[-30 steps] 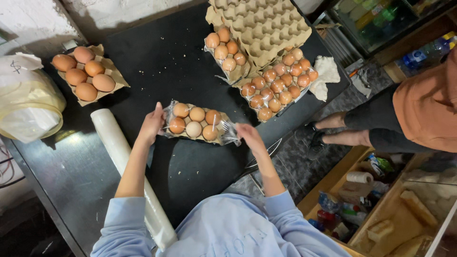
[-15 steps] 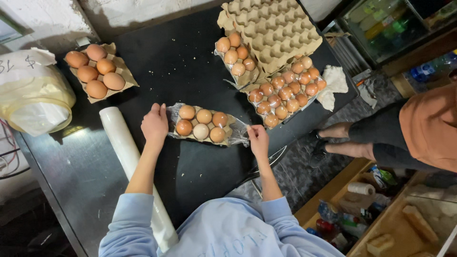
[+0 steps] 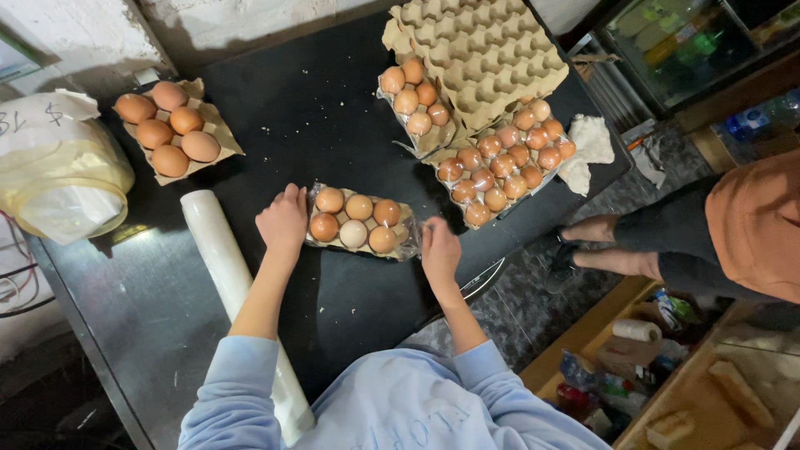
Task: The person wraps cartons of eggs in plastic film by hand, pulling the film from a roll and smoothing it over the eggs.
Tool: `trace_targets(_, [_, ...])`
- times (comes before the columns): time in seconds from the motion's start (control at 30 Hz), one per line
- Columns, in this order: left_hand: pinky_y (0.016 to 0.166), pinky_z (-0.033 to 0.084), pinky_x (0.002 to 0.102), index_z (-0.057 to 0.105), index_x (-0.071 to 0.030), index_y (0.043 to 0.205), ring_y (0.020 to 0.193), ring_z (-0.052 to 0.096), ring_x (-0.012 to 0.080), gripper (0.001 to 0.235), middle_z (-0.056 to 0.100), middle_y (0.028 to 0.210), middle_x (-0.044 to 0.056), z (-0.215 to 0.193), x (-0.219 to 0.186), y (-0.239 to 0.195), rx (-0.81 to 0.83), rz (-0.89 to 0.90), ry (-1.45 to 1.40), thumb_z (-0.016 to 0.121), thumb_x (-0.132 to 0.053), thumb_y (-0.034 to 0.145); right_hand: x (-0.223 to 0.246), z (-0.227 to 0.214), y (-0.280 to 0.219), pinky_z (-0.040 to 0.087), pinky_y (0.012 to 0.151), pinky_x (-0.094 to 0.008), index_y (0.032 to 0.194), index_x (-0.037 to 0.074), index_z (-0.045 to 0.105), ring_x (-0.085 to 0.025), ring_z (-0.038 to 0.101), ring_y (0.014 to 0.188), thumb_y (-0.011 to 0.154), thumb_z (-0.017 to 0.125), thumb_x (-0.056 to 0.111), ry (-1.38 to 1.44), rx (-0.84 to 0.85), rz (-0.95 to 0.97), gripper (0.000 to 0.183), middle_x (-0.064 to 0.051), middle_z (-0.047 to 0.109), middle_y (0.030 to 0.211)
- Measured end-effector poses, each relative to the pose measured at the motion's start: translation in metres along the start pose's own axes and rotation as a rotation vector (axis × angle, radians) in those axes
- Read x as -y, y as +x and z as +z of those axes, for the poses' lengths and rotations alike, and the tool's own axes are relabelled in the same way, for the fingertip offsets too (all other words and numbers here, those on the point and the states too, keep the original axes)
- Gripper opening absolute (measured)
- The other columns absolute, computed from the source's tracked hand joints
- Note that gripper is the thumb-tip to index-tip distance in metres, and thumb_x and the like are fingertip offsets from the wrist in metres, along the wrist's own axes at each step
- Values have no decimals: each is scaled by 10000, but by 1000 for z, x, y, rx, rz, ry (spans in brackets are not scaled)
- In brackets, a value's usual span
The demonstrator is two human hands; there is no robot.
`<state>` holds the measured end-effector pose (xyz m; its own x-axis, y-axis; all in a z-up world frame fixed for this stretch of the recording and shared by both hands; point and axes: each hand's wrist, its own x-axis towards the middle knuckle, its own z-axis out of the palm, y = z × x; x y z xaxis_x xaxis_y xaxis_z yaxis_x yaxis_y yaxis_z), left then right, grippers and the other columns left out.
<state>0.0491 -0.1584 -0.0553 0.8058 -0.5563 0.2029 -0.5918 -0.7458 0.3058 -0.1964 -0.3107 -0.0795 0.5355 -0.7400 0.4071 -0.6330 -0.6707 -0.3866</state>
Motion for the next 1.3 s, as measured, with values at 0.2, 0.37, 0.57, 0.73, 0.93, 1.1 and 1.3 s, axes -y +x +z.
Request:
trace_targets(0.2, [537, 518, 368, 498, -167, 798, 538, 654, 260, 310, 581, 659, 10, 3, 0, -2, -104, 182, 138, 421, -400, 988, 12, 7, 3, 433, 749, -358, 1000, 149, 587, -207, 628, 764, 821, 590, 115, -204, 27, -237, 182, -22, 603, 764])
trace_targets(0.37, [544, 502, 351, 482, -197, 846, 537, 639, 223, 275, 534, 672, -16, 9, 1, -3, -102, 219, 156, 409, -431, 972, 20, 8, 5, 400, 764, -318, 986, 228, 587, -162, 595, 747, 882, 493, 195, -175, 53, -258, 144, 42, 538, 735])
trace_targets(0.57, [646, 476, 361, 477, -171, 983, 789, 581, 254, 264, 460, 838, 13, 8, 0, 2, -24, 213, -22, 417, -426, 953, 30, 6, 6, 358, 765, -364, 973, 188, 605, -258, 485, 825, 895, 495, 195, 14, 21, -176, 135, -21, 451, 838])
trace_targets(0.73, [702, 418, 328, 420, -162, 862, 843, 510, 221, 305, 386, 848, 7, 9, 0, 2, -41, 207, -97, 471, -458, 914, 19, 4, 16, 451, 743, -365, 1025, 177, 654, -302, 592, 813, 840, 557, 112, 231, 269, 2, 219, -48, 561, 801])
trace_targets(0.93, [647, 420, 302, 424, -181, 804, 731, 576, 179, 315, 452, 741, -17, 16, -1, 1, -212, 221, 35, 500, -469, 903, 15, -11, 41, 418, 929, -458, 1141, 125, 638, -364, 564, 1071, 920, 392, 294, 342, 716, 278, 372, -166, 652, 1063])
trace_targets(1.1, [605, 419, 262, 428, -246, 793, 609, 592, 114, 275, 486, 653, -70, 20, 1, -1, -288, 232, 147, 486, -494, 899, 72, -56, 70, 203, 1109, -470, 1376, 21, 398, -352, 319, 1334, 939, 262, 472, 293, 988, 450, 642, -218, 382, 1414])
trace_targets(1.3, [621, 396, 270, 438, -242, 799, 640, 612, 122, 212, 502, 661, -72, 30, 5, 1, -237, 220, 109, 482, -441, 857, 91, -56, 49, 150, 1115, -521, 1416, 8, 259, -390, 200, 1369, 923, 367, 663, 784, 726, 628, 827, -259, 254, 1455])
